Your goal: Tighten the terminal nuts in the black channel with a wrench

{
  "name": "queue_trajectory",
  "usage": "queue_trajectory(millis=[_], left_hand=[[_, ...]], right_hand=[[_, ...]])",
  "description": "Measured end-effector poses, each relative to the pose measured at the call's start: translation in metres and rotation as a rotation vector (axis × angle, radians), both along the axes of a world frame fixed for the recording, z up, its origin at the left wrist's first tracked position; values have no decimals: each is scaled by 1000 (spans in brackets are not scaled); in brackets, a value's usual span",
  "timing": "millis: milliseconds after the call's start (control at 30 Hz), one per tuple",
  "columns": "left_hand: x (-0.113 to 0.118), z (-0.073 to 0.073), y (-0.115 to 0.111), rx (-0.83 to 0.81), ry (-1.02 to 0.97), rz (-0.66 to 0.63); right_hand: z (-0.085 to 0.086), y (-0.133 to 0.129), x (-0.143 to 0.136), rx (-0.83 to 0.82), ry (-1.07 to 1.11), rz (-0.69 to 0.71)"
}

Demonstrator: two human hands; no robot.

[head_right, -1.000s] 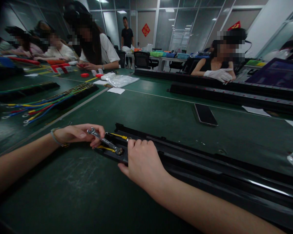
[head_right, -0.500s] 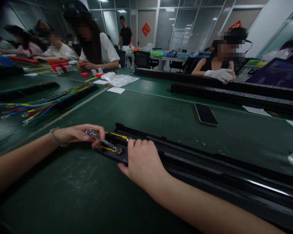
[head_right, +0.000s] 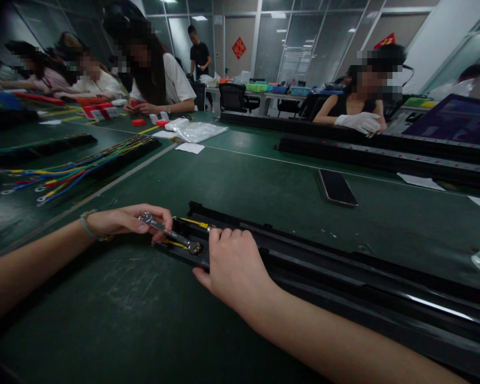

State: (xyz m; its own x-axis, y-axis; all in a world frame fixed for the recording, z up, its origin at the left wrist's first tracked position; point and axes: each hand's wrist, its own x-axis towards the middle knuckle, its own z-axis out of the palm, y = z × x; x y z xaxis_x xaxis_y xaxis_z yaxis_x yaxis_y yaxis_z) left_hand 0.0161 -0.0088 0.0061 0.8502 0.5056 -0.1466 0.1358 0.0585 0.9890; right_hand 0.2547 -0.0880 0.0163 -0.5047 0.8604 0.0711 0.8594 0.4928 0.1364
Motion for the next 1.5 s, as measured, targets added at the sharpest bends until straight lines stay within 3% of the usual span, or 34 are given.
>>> queue_trajectory(millis=[1500], left_hand=[[0, 1, -1, 102, 99, 6]], right_hand=[[1, 0, -1, -2, -12, -2]])
